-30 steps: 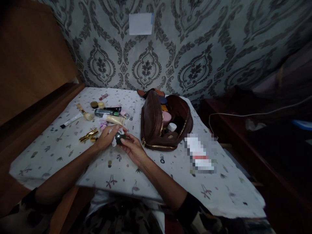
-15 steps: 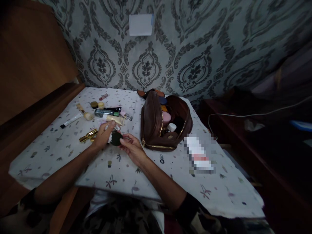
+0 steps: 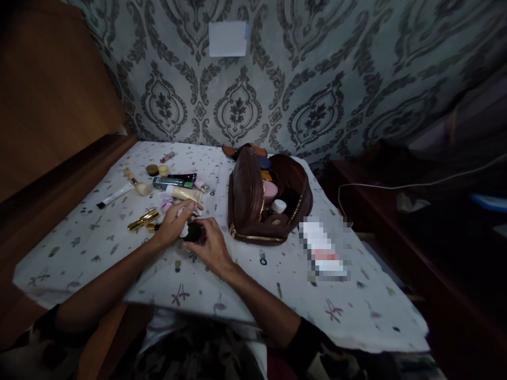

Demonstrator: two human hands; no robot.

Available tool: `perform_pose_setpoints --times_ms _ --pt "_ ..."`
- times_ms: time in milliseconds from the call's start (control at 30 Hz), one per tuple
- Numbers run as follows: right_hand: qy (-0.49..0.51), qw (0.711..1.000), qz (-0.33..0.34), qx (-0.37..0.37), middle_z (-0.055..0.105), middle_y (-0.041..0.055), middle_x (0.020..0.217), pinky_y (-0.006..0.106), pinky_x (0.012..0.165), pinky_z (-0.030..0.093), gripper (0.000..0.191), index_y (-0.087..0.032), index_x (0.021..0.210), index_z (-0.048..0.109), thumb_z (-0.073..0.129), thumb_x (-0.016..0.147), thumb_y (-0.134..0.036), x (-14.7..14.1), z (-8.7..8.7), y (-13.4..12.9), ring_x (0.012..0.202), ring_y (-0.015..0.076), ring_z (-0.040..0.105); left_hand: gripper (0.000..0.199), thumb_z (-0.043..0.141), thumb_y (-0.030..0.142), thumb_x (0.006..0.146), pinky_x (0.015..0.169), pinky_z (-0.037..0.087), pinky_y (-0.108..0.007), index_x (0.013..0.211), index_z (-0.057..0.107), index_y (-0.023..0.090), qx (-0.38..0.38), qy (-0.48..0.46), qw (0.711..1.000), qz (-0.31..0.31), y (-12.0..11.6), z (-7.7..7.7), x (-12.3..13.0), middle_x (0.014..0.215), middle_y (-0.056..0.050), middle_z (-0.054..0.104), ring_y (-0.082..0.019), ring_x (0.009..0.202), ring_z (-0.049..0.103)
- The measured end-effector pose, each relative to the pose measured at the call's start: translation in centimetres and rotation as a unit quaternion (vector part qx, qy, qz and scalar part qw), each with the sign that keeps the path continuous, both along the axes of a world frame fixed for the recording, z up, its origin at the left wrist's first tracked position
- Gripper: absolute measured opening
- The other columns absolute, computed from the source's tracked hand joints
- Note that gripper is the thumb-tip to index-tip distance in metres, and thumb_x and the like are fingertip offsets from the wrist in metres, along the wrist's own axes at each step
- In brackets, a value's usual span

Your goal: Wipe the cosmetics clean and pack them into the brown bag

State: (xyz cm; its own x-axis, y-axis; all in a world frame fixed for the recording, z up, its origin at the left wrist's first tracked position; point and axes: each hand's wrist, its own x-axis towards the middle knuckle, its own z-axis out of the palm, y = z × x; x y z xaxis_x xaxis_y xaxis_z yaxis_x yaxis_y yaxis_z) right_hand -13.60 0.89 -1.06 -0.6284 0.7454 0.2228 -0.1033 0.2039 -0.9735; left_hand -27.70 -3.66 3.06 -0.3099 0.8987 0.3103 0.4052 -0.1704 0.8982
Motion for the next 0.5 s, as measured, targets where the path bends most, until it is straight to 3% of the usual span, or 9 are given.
perform_pose_setpoints --times_ms 100,167,300,500 --pt "-0.022 0.999 -0.013 0.031 0.061 0.0023 0.093 0.033 0.078 0.049 0.041 -0.026 0.099 0.068 0.083 0.061 -0.018 0.1 0.3 -0.1 0.088 0.0212 0.058 0.047 0.041 0.053 0.097 0.09 0.047 -0.032 0.097 0.07 0.016 -0.001 0.008 1.0 -0.023 -0.1 0.2 0.1 0.096 -0.006 0.072 -0.022 0.096 0.064" --pt "-0.021 1.0 -0.009 -0.002 0.062 -0.0001 0.088 0.031 0.074 0.048 0.038 -0.025 0.098 0.066 0.078 0.063 -0.016 0.0 0.5 -0.1 0.081 0.0186 0.058 0.048 0.041 0.052 0.097 0.094 0.046 -0.033 0.101 0.071 0.016 -0.001 0.005 0.999 -0.043 -0.2 0.3 0.0 0.103 -0.008 0.073 -0.023 0.101 0.064" --pt "0.042 0.98 0.056 -0.184 0.065 -0.0021 0.085 0.028 0.068 0.049 0.028 -0.022 0.09 0.065 0.079 0.065 -0.021 -0.2 1.1 -0.1 0.074 0.0151 0.06 0.05 0.042 0.054 0.097 0.097 0.047 -0.037 0.108 0.071 0.016 0.013 0.017 0.997 -0.077 -0.5 0.7 -0.1 0.111 -0.01 0.072 -0.025 0.106 0.064" --pt "0.157 0.888 0.079 -0.424 0.069 -0.0027 0.081 0.025 0.067 0.051 0.038 -0.022 0.088 0.067 0.089 0.06 -0.035 -0.1 1.2 0.5 0.07 0.0122 0.063 0.051 0.053 0.056 0.091 0.102 0.045 -0.039 0.124 0.064 0.019 0.055 0.038 0.991 -0.113 -0.7 0.7 -0.5 0.122 -0.011 0.068 -0.028 0.114 0.061"
